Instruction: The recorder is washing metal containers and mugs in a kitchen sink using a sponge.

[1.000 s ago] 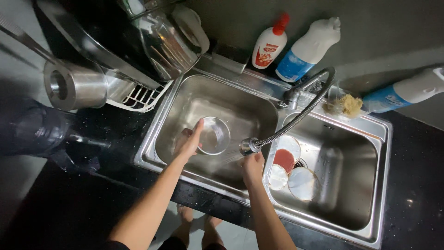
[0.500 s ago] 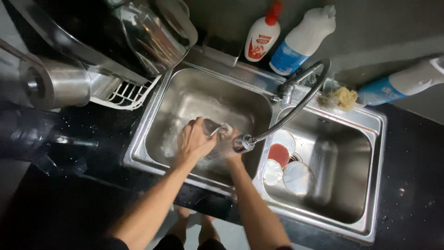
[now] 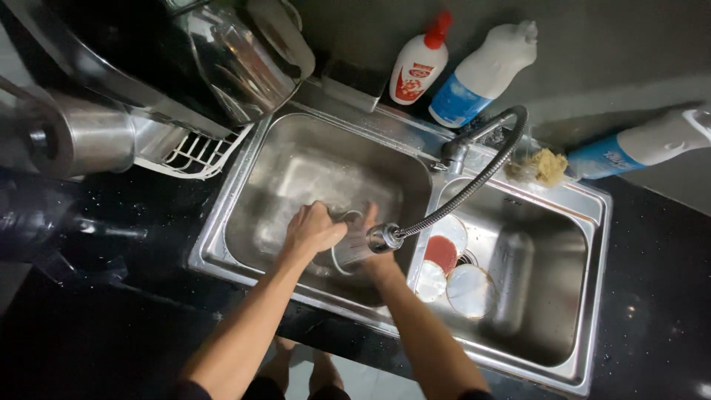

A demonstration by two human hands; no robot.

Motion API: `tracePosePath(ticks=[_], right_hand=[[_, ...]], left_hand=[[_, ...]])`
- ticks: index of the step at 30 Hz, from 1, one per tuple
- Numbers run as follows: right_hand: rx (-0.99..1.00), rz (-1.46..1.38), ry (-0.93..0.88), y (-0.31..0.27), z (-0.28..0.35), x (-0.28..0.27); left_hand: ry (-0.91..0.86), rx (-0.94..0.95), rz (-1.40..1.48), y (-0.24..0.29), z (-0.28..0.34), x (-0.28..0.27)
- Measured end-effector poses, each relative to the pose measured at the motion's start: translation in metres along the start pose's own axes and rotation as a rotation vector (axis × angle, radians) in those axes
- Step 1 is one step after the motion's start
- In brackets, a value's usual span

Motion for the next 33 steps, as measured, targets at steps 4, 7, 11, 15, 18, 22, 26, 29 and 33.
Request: tracePosePath(ticks=[4,7,11,15,18,22,26,29,33], right_hand=[[-0.142,0.229,0.054,-0.043,0.013,0.005],[-0.247,0.407,0.097,-0.071,0.023,0.007],[-0.387,0.634,0.135,-0.075,0.015,0.022],[-0.134,-0.294,0.169,0.01,-0.004,0.013],[0.136,-0.665,0.127,-0.018,0.02,0.065],[0.203,-0.573,0.142,0.013,0.014,0.037],[-0.06,0.14,0.275,0.014,-0.003,-0.048],[-0.235,0.496,0.211,-0.045,0.031,-0.027],[-0.309,-0.025,-0.083,-0.032,-0.026,-0.057]], left_hand=[[-0.409,-0.267,0.04,0.009,0.007,-0.003],[-0.529,-0.215,-0.097,-0.001,-0.01,0.022],[-0.122,-0.062,-0.156,0.002,-0.016,0.008],[0.119,0.002,-0.021,0.011,0.006,0.007],[0.326,-0.006,0.15,0.001,0.015,0.01],[0.517,0.127,0.29,-0.029,0.008,0.033],[0.186,0.039,0.407,-0.054,-0.022,0.034],[-0.122,0.098,0.334,-0.042,-0.024,0.027],[-0.311,0.042,0.169,-0.028,-0.025,0.05]])
Point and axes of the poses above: each hand's wrist, its own z-axis away from the middle knuckle, its own x-axis out of the palm, y = z × x, the point moved 6 cm from there along -z, towards the middle knuckle, and after that the axes turned 6 degrees about -y, right-handed, at the moved point
